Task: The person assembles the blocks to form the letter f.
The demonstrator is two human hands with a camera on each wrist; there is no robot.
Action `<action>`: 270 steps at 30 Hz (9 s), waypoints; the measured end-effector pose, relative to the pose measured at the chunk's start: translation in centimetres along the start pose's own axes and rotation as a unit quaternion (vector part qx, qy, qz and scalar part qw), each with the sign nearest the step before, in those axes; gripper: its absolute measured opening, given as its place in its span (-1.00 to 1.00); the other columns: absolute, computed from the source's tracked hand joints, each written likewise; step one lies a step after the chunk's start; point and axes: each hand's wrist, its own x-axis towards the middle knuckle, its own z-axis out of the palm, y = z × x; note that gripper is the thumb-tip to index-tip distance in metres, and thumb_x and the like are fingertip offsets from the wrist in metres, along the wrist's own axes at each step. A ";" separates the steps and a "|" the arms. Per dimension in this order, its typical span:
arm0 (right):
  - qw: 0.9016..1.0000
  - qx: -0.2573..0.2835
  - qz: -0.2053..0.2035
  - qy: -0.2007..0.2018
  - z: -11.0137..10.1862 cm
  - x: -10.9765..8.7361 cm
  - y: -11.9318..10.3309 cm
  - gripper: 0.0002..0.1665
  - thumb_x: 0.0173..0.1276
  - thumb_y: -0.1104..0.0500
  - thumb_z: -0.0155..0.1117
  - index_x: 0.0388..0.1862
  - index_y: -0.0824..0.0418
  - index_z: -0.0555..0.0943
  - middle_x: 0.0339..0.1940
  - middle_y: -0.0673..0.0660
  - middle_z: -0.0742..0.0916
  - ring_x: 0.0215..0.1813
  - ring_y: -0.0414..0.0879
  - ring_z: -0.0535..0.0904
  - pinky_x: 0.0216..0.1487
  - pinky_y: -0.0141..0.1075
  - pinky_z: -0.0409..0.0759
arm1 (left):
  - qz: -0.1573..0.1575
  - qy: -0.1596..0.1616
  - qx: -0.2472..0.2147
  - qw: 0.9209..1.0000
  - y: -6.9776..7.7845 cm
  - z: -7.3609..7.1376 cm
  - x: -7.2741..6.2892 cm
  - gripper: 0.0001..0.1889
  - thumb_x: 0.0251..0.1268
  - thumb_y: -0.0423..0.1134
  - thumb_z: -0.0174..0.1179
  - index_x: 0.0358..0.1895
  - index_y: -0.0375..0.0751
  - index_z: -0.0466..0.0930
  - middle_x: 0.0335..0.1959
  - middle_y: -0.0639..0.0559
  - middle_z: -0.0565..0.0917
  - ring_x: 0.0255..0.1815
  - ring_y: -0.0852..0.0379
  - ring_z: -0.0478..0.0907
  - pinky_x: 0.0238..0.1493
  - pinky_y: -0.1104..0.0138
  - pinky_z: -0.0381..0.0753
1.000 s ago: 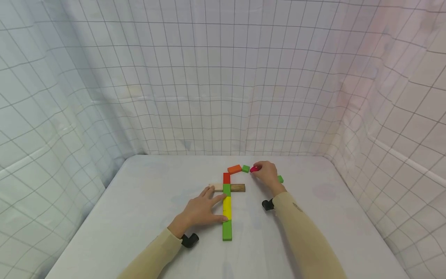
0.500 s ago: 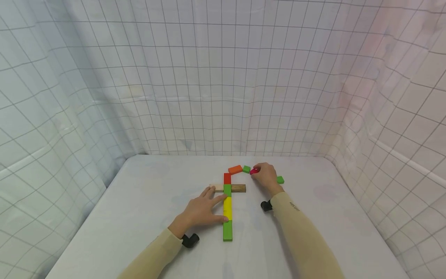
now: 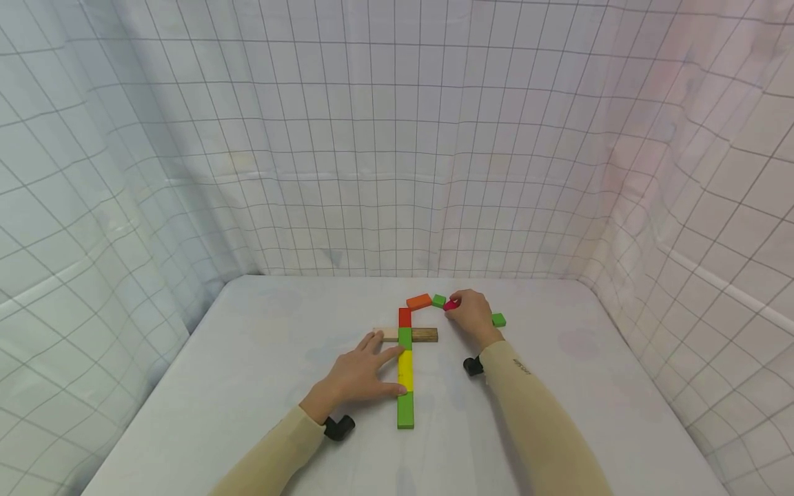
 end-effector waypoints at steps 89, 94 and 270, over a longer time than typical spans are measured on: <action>0.999 -0.004 0.020 -0.034 -7.0 -4.6 6.7 -0.46 0.26 0.13 0.44 0.22 0.23 0.63 0.14 0.35 0.66 0.13 0.29 0.56 0.08 0.16 0.50 | -0.005 -0.004 0.007 1.000 -0.3 0.5 0.5 -0.07 0.08 0.62 0.06 0.54 0.36 0.25 0.61 -0.22 0.06 0.60 -0.18 -0.02 -0.01 -0.04 0.63; 0.999 -0.008 0.019 -0.034 -7.0 -4.6 6.9 -0.46 0.25 0.15 0.45 0.22 0.23 0.63 0.14 0.36 0.66 0.14 0.29 0.55 0.09 0.16 0.50 | -0.002 0.000 0.009 1.000 -0.3 0.7 0.5 -0.07 0.07 0.62 0.05 0.53 0.37 0.26 0.60 -0.22 0.07 0.60 -0.18 -0.01 -0.04 -0.02 0.65; 0.996 -0.064 0.061 0.010 -1.8 -3.7 -0.5 -0.45 0.20 -0.06 0.52 0.06 0.24 0.71 -0.11 0.16 0.77 -0.11 0.10 0.65 -0.24 -0.06 0.57 | 0.000 -0.006 0.016 1.000 -0.3 0.6 0.3 -0.08 0.13 0.60 0.02 0.56 0.36 0.19 0.61 -0.23 0.03 0.61 -0.20 -0.04 0.20 -0.10 0.49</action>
